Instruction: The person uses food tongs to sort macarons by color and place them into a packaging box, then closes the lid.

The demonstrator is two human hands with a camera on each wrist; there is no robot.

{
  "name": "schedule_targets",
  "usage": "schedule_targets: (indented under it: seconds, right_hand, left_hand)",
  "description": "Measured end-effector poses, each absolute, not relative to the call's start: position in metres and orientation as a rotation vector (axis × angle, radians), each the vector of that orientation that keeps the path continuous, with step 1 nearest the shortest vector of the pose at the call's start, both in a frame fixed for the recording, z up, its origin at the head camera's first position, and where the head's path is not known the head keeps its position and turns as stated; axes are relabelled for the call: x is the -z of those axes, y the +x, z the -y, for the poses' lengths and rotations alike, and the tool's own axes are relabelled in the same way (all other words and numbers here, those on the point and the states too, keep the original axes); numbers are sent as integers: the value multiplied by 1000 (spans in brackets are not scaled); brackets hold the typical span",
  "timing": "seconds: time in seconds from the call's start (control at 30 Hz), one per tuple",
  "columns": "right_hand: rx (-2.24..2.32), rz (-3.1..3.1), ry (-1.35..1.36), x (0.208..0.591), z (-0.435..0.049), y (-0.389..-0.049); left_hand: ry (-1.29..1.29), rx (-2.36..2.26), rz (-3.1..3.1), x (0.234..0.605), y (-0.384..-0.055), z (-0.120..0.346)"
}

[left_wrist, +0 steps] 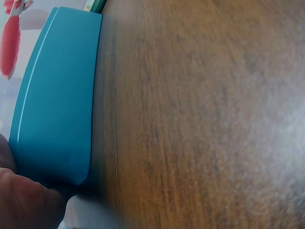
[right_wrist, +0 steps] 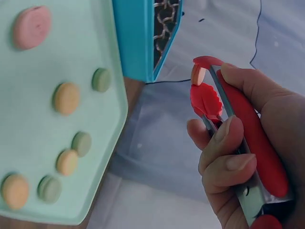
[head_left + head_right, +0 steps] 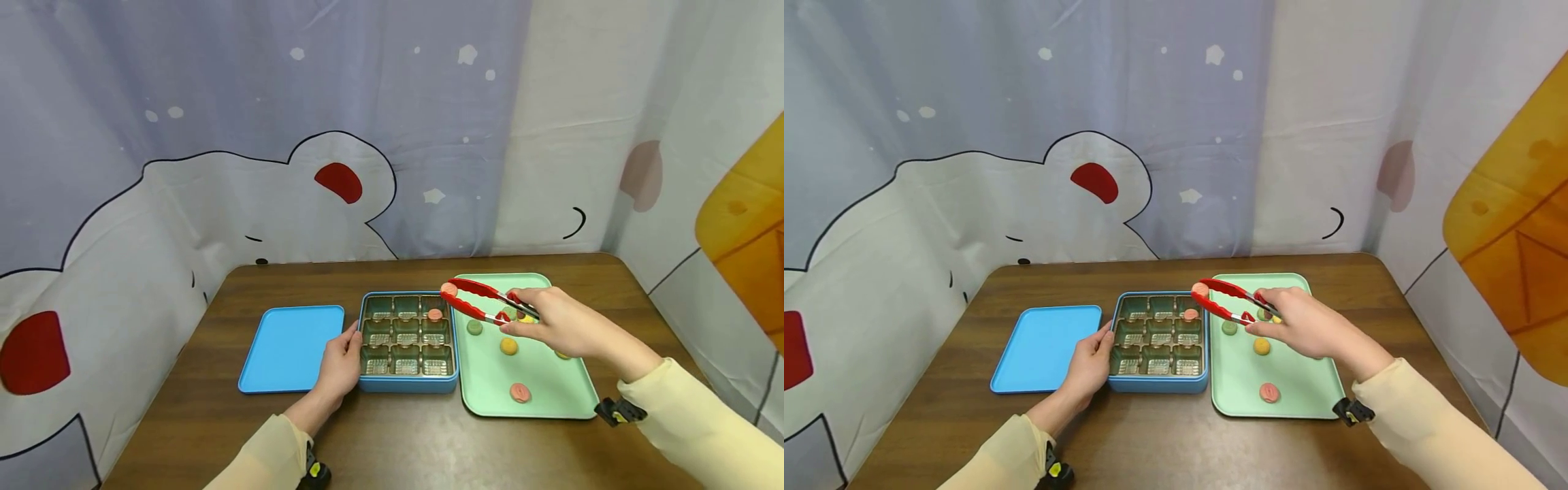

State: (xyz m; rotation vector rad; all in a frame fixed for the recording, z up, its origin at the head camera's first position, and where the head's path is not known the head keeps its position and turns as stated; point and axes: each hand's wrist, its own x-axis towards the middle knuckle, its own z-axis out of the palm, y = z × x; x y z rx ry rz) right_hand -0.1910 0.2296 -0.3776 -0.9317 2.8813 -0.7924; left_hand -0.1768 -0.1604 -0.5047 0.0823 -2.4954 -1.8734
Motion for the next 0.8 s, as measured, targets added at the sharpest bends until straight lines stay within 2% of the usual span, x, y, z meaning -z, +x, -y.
schedule_targets:
  seconds: [0.8]
  right_hand:
    - [799,-2710,-1029,386,-132,-233]
  left_hand:
    - [70,1862,2500,506,-178,161]
